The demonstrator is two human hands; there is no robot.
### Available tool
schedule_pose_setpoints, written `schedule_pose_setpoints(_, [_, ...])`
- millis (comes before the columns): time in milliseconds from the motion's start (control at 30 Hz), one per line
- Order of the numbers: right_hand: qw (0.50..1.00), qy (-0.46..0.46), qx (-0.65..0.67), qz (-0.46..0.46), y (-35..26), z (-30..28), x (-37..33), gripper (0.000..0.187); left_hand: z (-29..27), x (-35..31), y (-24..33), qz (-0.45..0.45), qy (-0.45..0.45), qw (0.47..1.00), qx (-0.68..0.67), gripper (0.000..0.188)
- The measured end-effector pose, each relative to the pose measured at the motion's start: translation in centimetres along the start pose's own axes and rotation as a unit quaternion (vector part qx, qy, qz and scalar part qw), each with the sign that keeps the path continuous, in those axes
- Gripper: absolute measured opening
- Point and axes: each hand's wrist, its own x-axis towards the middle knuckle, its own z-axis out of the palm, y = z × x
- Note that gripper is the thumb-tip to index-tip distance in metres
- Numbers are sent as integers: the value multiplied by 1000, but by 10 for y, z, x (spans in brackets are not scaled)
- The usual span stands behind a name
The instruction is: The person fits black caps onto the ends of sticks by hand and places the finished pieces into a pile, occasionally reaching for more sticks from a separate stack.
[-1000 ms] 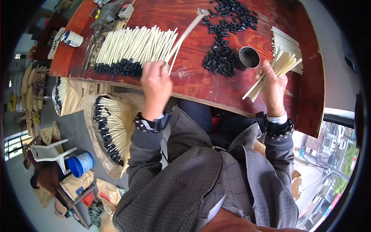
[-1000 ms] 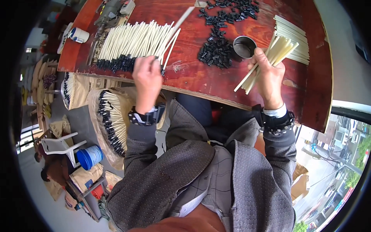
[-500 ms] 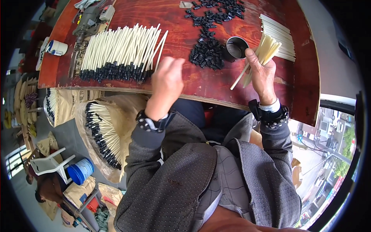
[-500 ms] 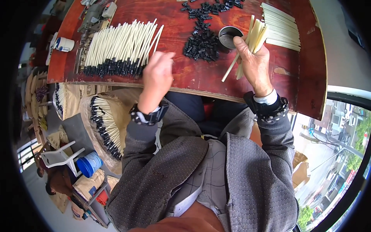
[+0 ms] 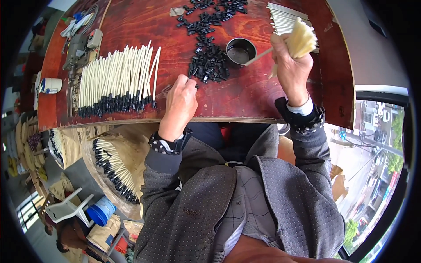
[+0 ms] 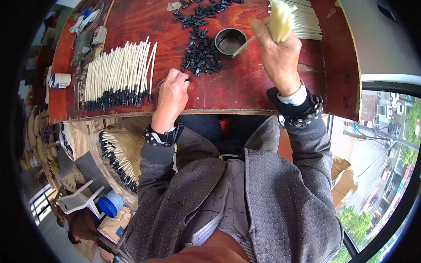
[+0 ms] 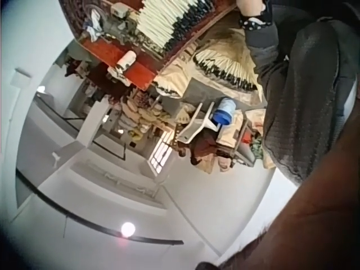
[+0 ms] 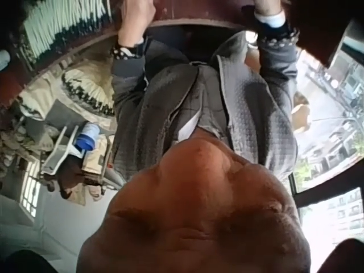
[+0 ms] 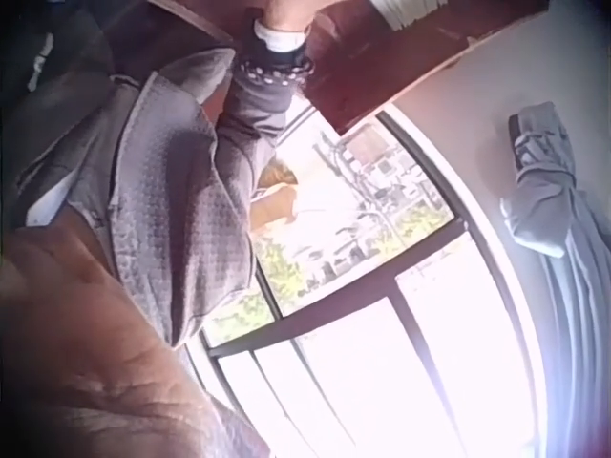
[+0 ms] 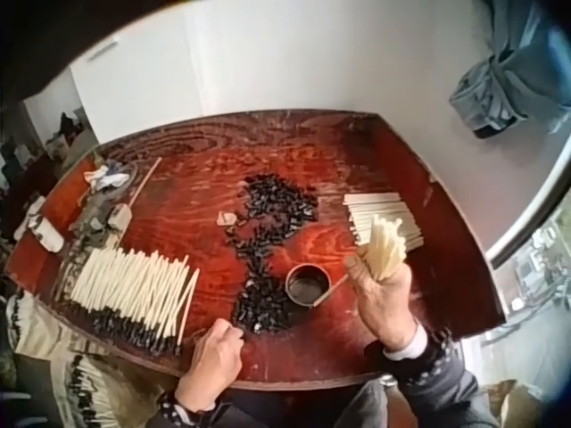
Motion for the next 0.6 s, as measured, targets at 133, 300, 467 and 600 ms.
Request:
schedule_pose_setpoints(133, [976,-9,-168,-139,20,11,15,21,0,-1,2,-16,-27,999,30,23])
schedule_pose_setpoints(300, [922,-88,-333,-177,36,19,12,23,-2,-2,5,50,-8,997,55,25])
schedule_pose_setpoints(467, [953,-28,-258,-156,21,14,11,22,-3,-2,2,47,32,998,-14,22])
schedule_pose_setpoints(600, [997,-17,21,74,-9,6,2,21,-5,-3,7,-118,4,924,-363,14])
